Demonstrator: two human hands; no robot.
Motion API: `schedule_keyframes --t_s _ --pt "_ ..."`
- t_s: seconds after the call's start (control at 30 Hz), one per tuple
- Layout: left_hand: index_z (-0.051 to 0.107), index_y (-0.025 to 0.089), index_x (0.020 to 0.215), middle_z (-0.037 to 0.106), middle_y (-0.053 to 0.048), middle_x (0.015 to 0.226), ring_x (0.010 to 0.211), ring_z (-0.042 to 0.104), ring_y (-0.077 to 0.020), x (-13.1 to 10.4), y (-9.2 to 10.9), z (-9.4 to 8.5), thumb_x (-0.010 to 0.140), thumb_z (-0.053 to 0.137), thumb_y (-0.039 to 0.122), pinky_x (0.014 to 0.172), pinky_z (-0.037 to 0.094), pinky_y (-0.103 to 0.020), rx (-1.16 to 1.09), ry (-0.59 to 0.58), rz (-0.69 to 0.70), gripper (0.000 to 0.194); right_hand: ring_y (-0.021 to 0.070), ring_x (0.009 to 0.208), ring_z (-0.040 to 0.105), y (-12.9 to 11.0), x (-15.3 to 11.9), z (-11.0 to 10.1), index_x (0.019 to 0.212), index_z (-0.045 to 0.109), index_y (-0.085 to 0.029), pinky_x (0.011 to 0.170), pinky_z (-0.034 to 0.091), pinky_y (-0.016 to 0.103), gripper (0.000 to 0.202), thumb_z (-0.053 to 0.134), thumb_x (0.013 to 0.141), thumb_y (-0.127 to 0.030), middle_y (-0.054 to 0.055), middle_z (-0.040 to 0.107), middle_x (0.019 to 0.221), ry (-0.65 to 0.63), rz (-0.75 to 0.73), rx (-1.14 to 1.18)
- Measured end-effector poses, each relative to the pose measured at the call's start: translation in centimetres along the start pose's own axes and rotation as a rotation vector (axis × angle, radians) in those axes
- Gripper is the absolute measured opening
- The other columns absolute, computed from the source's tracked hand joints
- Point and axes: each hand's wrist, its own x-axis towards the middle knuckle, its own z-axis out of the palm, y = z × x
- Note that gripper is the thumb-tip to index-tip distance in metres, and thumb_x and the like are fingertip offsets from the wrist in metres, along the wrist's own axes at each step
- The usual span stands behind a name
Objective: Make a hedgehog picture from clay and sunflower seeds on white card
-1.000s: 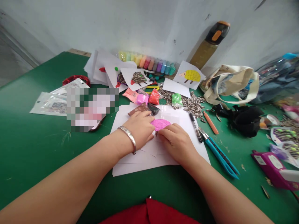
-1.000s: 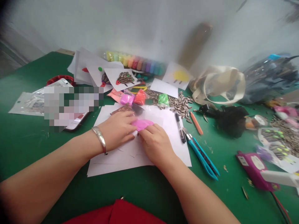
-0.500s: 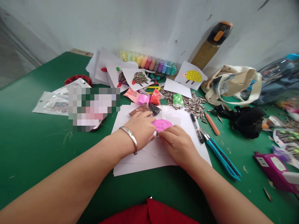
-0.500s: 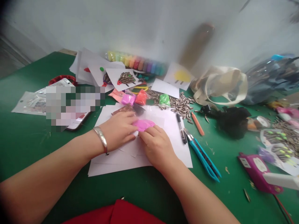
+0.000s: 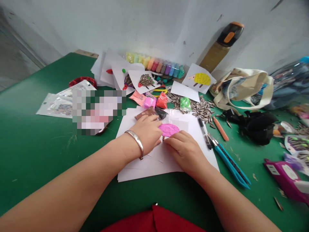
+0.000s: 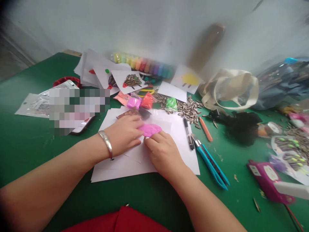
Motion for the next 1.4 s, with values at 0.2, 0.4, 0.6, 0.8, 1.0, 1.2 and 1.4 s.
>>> schedule_keyframes --t_s 0.2,0.4,0.6,0.8,1.0,1.2,1.4 --pt "0.072 0.017 0.081 0.067 -0.009 0.099 0.105 0.05 -0.0279 0.0 0.0 0.0 0.087 0.06 0.03 0.09 0.037 -0.043 0.001 0.003 -0.006 0.019 0.0198 0.078 0.054 0.2 0.0 0.0 0.09 0.069 -0.016 0.07 0.045 0.033 0.021 0.049 0.093 -0.013 0.008 0.067 0.083 0.093 0.025 0.019" --pt "0.072 0.018 0.08 0.067 -0.008 0.098 0.104 0.051 -0.0273 0.0 0.0 0.1 0.086 0.061 0.028 0.088 0.038 -0.042 0.01 0.024 0.005 0.016 0.0197 0.079 0.055 0.5 0.0 0.2 0.083 0.069 -0.018 0.071 0.044 0.032 0.024 0.048 0.094 -0.015 0.008 0.065 0.079 0.094 0.071 -0.024" --pt "0.072 0.017 0.08 0.067 -0.009 0.099 0.107 0.051 -0.0285 -0.1 0.2 0.2 0.085 0.062 0.027 0.091 0.038 -0.044 -0.01 0.037 -0.02 0.015 0.0194 0.077 0.053 0.2 -0.1 0.3 0.083 0.067 -0.019 0.07 0.042 0.031 0.024 0.047 0.094 -0.015 0.007 0.064 0.076 0.049 0.09 -0.038" --pt "0.072 0.017 0.081 0.067 -0.009 0.101 0.112 0.049 -0.0301 -0.3 0.3 -0.2 0.086 0.06 0.026 0.099 0.035 -0.048 0.032 0.064 0.015 0.015 0.0202 0.076 0.052 0.7 -0.2 -1.1 0.08 0.064 -0.019 0.07 0.04 0.033 0.025 0.044 0.096 -0.018 0.007 0.063 0.077 0.083 0.113 -0.098" --pt "0.071 0.016 0.086 0.067 -0.01 0.108 0.115 0.049 -0.0307 -0.3 0.4 -0.4 0.085 0.06 0.028 0.101 0.034 -0.049 0.05 0.083 -0.009 0.016 0.0186 0.075 0.054 2.1 -0.5 -2.2 0.081 0.058 -0.021 0.068 0.039 0.031 0.013 0.053 0.093 -0.025 0.003 0.061 0.077 0.18 0.326 -0.031" --pt "0.07 0.017 0.086 0.068 -0.01 0.102 0.111 0.052 -0.0304 -0.2 0.3 -0.5 0.082 0.065 0.034 0.099 0.038 -0.047 0.031 0.074 -0.006 0.019 0.0202 0.085 0.056 3.0 -0.3 -0.9 0.08 0.056 -0.021 0.075 0.042 0.033 0.013 0.049 0.092 -0.022 0.005 0.061 0.086 0.166 0.345 0.087" --pt "0.07 0.017 0.09 0.068 -0.01 0.108 0.121 0.048 -0.034 0.0 0.3 0.1 0.081 0.067 0.04 0.105 0.031 -0.052 0.046 0.04 -0.028 0.025 0.0185 0.085 0.056 4.2 -0.3 -1.0 0.081 0.056 -0.022 0.074 0.043 0.031 0.009 0.053 0.089 -0.021 0.004 0.061 0.091 0.28 0.412 0.1"
